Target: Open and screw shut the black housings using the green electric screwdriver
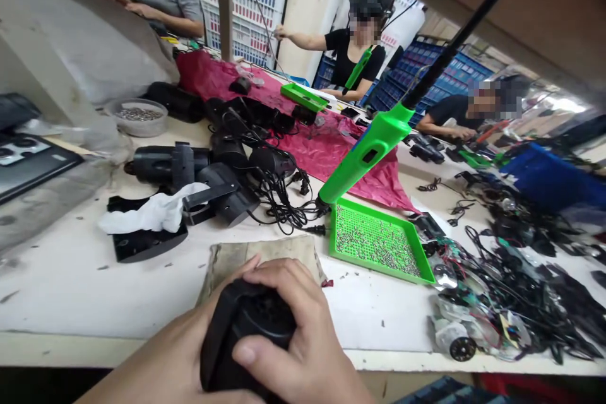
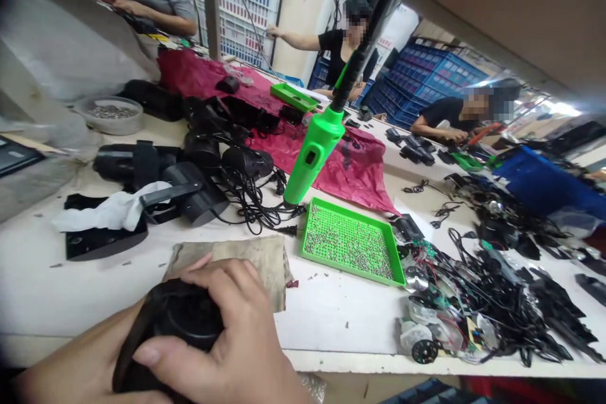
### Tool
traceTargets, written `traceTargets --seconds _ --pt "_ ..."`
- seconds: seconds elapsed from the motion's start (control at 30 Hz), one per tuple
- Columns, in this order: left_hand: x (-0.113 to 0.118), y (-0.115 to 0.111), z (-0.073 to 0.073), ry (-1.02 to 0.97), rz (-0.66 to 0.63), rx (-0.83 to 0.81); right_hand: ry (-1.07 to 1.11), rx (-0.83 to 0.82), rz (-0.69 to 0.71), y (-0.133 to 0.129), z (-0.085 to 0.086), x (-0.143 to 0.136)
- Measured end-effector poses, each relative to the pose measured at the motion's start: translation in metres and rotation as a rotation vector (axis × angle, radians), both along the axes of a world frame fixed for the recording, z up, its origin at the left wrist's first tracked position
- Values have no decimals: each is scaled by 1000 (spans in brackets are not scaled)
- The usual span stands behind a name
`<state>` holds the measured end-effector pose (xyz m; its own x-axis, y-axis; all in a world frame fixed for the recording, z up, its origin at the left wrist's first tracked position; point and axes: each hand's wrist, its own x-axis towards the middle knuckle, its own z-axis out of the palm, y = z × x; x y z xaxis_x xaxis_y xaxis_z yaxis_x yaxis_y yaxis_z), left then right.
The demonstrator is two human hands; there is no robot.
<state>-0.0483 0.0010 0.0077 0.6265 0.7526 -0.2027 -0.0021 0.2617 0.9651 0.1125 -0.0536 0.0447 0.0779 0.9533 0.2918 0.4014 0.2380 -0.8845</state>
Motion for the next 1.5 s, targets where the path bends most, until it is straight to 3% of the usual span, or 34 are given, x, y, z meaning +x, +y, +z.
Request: traceTargets --seconds 0.07,0.17,0.2,0.23,0.33,0.47,0.6,0.73,0.8,0.97,1.13,1.33,1.5 --pt "6 13 8 40 -5 -4 34 90 -111 -1 -2 11" --pt "17 30 13 -72 61 -246 121 364 -505 10 0 43" --pt "21 32 13 -104 85 -317 171 411 -602 18 2 55" --pt "25 34 11 -114 108 -364 229 416 -610 28 3 66" --pt "33 30 2 -63 162 -490 350 286 -457 59 11 85" --pt "31 27 -8 -56 219 -596 401 318 -355 74 24 72" --pt "24 32 -13 -132 222 -659 581 312 -328 64 35 50" --pt "21 34 -22 -237 191 -625 725 338 -424 58 42 48" --pt "21 34 -25 -276 154 -598 734 333 -410 56 44 50" --pt "20 32 -22 -337 91 -554 540 247 -294 41 37 56" --pt "18 33 -19 -302 57 -608 296 261 -301 23 26 63" --pt "19 33 -21 -286 30 -574 522 287 -245 20 26 51" --pt "27 26 -17 -169 158 -460 670 513 -250 20 35 33"
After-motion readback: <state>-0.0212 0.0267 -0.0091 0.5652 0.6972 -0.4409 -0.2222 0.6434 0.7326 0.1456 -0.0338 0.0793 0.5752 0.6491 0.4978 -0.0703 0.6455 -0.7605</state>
